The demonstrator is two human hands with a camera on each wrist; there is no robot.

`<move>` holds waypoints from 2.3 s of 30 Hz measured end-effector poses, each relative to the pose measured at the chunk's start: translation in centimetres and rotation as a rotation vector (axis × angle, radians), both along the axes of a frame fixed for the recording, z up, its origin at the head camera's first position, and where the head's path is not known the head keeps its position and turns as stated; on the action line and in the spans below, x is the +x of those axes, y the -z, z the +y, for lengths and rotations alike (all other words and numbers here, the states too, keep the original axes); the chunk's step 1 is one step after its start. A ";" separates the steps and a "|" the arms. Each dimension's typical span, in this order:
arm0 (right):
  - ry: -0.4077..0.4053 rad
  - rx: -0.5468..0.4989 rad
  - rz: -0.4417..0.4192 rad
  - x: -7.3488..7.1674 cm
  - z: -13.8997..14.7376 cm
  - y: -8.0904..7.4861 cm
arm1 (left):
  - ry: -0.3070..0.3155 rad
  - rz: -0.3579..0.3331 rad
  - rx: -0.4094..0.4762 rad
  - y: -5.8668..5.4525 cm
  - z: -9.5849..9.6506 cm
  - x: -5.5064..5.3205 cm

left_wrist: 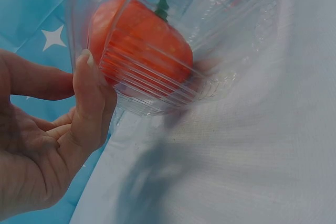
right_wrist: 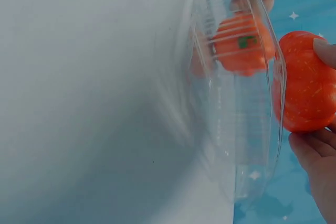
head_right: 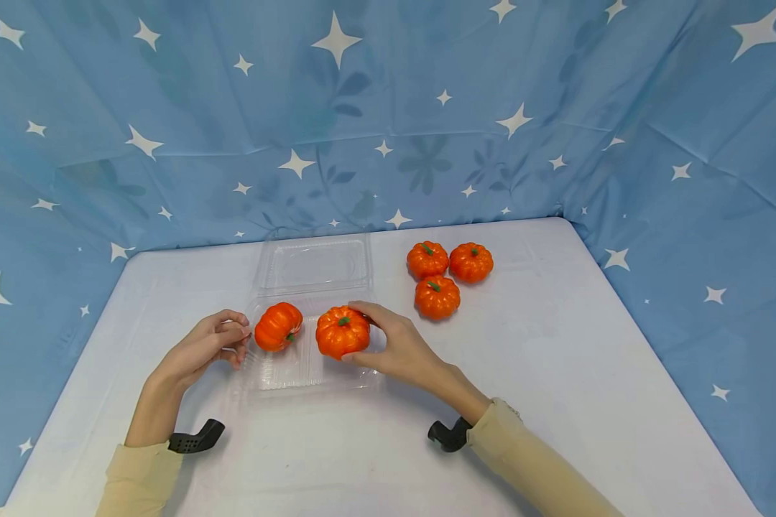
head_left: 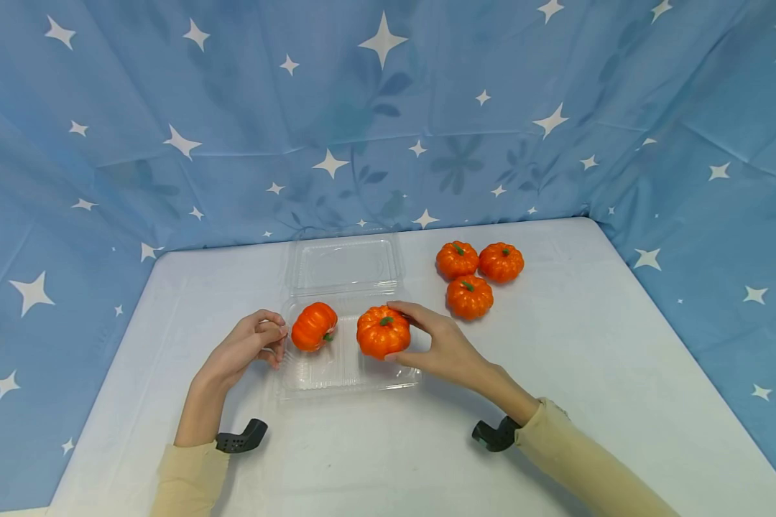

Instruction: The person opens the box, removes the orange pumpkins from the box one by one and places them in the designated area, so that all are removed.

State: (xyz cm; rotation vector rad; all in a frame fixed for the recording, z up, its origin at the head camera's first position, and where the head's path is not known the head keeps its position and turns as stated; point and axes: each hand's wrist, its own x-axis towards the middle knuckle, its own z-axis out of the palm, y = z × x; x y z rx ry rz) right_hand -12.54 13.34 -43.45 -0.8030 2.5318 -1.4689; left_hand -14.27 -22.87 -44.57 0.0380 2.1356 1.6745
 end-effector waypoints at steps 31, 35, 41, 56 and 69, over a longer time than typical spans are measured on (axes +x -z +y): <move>0.230 0.058 0.095 0.5 6.4 -0.1 | 0.004 -0.014 0.023 -0.2 -0.1 -0.1; 0.227 0.028 0.080 0.7 7.2 -0.1 | 0.004 -0.015 0.019 -0.3 -0.1 0.0; 0.254 0.012 0.062 0.9 8.6 -0.1 | -0.001 -0.019 0.017 -0.4 -0.1 0.0; 0.356 0.049 0.070 0.6 12.2 -0.3 | 0.001 -0.013 0.012 -0.3 -0.1 0.0; 0.487 0.095 0.034 -0.2 15.7 0.6 | -0.003 -0.012 0.006 -0.3 0.0 0.0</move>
